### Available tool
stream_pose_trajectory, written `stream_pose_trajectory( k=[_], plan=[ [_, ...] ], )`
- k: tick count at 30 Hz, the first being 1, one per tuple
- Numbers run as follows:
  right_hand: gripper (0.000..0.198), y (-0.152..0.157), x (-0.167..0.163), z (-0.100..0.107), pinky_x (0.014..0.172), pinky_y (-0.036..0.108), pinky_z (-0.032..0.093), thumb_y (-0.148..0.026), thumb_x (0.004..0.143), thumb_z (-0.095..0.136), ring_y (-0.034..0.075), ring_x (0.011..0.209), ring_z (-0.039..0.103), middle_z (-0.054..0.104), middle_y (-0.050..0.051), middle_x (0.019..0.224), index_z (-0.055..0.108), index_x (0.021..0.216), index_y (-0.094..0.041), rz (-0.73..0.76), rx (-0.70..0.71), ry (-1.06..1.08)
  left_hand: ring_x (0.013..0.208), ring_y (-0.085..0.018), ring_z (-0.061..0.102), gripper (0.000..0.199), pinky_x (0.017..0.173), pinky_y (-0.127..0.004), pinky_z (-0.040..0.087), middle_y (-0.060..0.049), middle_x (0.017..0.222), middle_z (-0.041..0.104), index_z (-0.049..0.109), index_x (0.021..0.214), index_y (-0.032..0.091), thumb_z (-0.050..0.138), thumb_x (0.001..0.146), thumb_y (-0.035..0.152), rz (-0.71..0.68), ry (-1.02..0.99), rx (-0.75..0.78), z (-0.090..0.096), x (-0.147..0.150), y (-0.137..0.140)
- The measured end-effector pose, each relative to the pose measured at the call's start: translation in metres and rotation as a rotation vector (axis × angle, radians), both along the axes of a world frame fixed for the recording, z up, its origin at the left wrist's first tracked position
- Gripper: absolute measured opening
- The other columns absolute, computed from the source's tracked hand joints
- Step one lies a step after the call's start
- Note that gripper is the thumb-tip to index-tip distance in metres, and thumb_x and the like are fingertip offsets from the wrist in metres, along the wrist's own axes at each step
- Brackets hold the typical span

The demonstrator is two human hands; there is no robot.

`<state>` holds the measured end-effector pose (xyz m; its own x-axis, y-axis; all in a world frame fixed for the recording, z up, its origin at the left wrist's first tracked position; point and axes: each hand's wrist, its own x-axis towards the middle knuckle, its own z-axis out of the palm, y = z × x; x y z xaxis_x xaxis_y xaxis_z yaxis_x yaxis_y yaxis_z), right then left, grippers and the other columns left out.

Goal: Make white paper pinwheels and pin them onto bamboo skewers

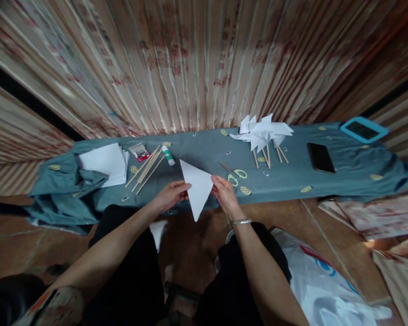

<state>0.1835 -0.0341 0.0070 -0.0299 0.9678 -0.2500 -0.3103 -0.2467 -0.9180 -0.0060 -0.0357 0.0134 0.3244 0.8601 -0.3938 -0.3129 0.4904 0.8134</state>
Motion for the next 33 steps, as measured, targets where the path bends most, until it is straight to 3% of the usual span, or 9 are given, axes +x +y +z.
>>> stream_pose_trajectory(
  k=[5, 11, 21, 27, 30, 33],
  plan=[
    [0.053, 0.006, -0.004, 0.007, 0.062, 0.031, 0.052, -0.073, 0.066, 0.063, 0.023, 0.077, 0.069, 0.074, 0.007, 0.079, 0.065, 0.077, -0.021, 0.036, -0.018, -0.082, 0.071, -0.014, 0.067, 0.037, 0.07, -0.026, 0.052, -0.008, 0.085, 0.075, 0.073, 0.083, 0.013, 0.086, 0.06, 0.04, -0.054, 0.023, 0.029, 0.0, -0.001, -0.007],
    [0.04, 0.012, -0.004, 0.009, 0.055, 0.026, 0.046, -0.054, 0.053, 0.081, 0.015, 0.057, 0.06, 0.071, 0.001, 0.065, 0.069, 0.073, -0.021, 0.062, -0.056, -0.074, 0.071, -0.014, 0.066, 0.032, 0.068, -0.024, 0.051, -0.007, 0.084, 0.075, 0.075, 0.081, 0.016, 0.084, 0.062, 0.04, -0.083, 0.051, 0.087, 0.001, -0.006, -0.011],
    [0.029, 0.011, -0.003, 0.016, 0.051, 0.023, 0.043, -0.042, 0.053, 0.081, 0.012, 0.051, 0.056, 0.068, -0.001, 0.059, 0.071, 0.068, -0.02, 0.135, -0.06, -0.058, 0.07, -0.015, 0.065, 0.035, 0.069, -0.025, 0.05, -0.007, 0.081, 0.075, 0.074, 0.077, 0.016, 0.084, 0.061, 0.045, -0.042, 0.073, 0.081, -0.002, -0.009, -0.01],
    [0.032, 0.01, -0.01, 0.018, 0.055, 0.025, 0.047, -0.043, 0.052, 0.081, 0.014, 0.057, 0.062, 0.072, 0.001, 0.066, 0.072, 0.073, -0.02, 0.201, -0.019, -0.056, 0.064, -0.015, 0.064, 0.039, 0.067, -0.026, 0.049, -0.006, 0.071, 0.072, 0.071, 0.079, 0.012, 0.081, 0.065, 0.047, 0.041, -0.002, 0.001, -0.005, -0.004, -0.007],
    [0.039, 0.009, -0.018, 0.014, 0.05, 0.024, 0.045, -0.046, 0.05, 0.083, 0.016, 0.056, 0.064, 0.074, 0.002, 0.067, 0.074, 0.078, -0.02, 0.224, -0.002, -0.1, 0.067, -0.017, 0.065, 0.041, 0.068, -0.027, 0.05, -0.007, 0.075, 0.073, 0.071, 0.086, 0.011, 0.077, 0.069, 0.048, 0.09, 0.05, 0.017, -0.009, 0.0, -0.007],
    [0.047, 0.012, -0.024, 0.008, 0.048, 0.026, 0.045, -0.052, 0.049, 0.082, 0.02, 0.058, 0.067, 0.075, 0.003, 0.067, 0.075, 0.084, -0.021, 0.177, 0.03, -0.186, 0.092, -0.023, 0.068, 0.057, 0.083, -0.032, 0.052, -0.012, 0.105, 0.073, 0.064, 0.115, 0.012, 0.069, 0.076, 0.052, 0.128, 0.231, 0.208, -0.009, 0.002, -0.008]
  ],
)
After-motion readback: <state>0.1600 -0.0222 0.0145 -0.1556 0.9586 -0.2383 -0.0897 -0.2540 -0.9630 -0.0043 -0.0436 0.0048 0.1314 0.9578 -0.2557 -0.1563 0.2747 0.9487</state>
